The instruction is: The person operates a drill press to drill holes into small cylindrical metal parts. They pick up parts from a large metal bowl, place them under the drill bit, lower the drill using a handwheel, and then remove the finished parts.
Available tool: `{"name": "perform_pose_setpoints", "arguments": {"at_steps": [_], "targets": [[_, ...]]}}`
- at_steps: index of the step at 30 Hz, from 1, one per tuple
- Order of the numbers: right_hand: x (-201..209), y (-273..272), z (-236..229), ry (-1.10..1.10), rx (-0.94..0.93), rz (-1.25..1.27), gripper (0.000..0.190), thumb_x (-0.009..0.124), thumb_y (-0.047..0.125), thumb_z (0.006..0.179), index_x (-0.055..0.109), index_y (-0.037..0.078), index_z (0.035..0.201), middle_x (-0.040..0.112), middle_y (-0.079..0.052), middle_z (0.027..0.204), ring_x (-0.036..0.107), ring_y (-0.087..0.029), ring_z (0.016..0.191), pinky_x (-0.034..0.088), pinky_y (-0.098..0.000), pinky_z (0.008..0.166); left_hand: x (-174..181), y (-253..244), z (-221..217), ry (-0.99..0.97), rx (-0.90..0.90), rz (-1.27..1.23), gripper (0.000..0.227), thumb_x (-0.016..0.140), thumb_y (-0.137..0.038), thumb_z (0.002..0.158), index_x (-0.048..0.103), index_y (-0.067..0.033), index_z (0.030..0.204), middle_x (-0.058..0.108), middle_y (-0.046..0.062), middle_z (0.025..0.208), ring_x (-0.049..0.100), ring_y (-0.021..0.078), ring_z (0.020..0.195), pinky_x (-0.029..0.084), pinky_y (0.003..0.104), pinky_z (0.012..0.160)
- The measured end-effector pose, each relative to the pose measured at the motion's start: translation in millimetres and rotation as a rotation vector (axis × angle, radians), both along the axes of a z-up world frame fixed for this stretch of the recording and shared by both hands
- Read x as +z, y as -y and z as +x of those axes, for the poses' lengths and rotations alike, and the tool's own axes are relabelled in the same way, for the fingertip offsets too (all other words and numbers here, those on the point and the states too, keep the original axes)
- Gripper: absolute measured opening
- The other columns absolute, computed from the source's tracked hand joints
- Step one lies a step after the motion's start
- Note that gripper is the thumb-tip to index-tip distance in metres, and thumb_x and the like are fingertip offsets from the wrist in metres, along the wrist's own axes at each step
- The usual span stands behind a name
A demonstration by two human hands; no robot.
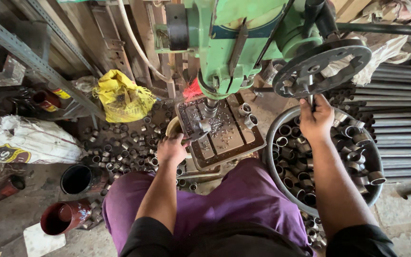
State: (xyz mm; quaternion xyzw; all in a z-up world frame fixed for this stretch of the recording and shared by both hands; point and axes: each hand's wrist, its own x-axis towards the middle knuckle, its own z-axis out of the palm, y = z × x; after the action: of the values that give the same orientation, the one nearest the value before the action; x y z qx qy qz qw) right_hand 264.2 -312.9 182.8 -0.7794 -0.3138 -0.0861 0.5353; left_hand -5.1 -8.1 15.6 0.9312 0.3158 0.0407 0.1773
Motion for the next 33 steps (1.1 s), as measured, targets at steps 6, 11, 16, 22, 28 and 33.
{"name": "perform_pose_setpoints", "arguments": {"at_steps": [6,11,16,22,28,33], "targets": [[-5,2,6,-0.021,0.03,0.0,0.003,0.064,0.005,0.106,0.066,0.002,0.107,0.057,0.003,0.072,0.05,-0.004,0.059,0.039,-0.023,0.055,3,0,2,-0.069,0.01,-0.038,0.027,0.067,-0.044,0.093,0.069,-0.0217,0.109,0.07,0.003,0.118,0.068,0.0268,0.106,0.051,0.045,0.092],[-9,4,11,-0.037,0.072,0.014,0.007,0.063,0.006,0.106,0.065,0.002,0.111,0.058,0.004,0.072,0.05,-0.003,0.059,0.039,-0.0228,0.055,2,0,2,-0.049,0.0,0.001,0.032,0.067,-0.044,0.092,0.068,-0.0208,0.114,0.069,0.005,0.12,0.069,0.0266,0.104,0.052,0.044,0.091],[-32,-1,37,-0.147,0.138,-0.087,0.013,0.058,0.012,0.111,0.062,0.0,0.108,0.059,-0.001,0.076,0.052,-0.009,0.065,0.042,-0.0263,0.06,3,-5,2,-0.128,-0.016,0.011,0.033,0.066,-0.047,0.096,0.068,-0.0208,0.116,0.069,0.006,0.121,0.069,0.0265,0.104,0.053,0.044,0.092],[-2,-27,94,-0.299,0.289,0.114,0.04,0.047,0.043,0.115,0.061,0.006,0.12,0.061,-0.009,0.114,0.057,-0.019,0.104,0.05,-0.0359,0.087,-10,-4,0,-0.006,-0.021,0.057,0.028,0.071,-0.043,0.09,0.071,-0.0203,0.107,0.075,0.005,0.11,0.074,0.0256,0.093,0.058,0.04,0.083],[98,-89,144,-0.715,0.721,0.75,0.041,0.059,0.036,0.109,0.063,-0.001,0.127,0.071,-0.012,0.11,0.067,-0.026,0.108,0.054,-0.0358,0.098,-15,-8,2,0.069,-0.001,0.015,0.025,0.072,-0.041,0.089,0.071,-0.0193,0.101,0.077,0.002,0.108,0.075,0.025,0.092,0.058,0.042,0.082],[153,-100,119,-0.685,0.929,0.561,0.026,0.061,0.007,0.11,0.061,0.001,0.136,0.069,-0.01,0.127,0.064,-0.021,0.117,0.05,-0.0325,0.11,-20,-11,2,-0.01,-0.008,0.005,0.027,0.07,-0.046,0.09,0.071,-0.0221,0.103,0.076,0.003,0.104,0.073,0.0279,0.095,0.057,0.045,0.083]]}}
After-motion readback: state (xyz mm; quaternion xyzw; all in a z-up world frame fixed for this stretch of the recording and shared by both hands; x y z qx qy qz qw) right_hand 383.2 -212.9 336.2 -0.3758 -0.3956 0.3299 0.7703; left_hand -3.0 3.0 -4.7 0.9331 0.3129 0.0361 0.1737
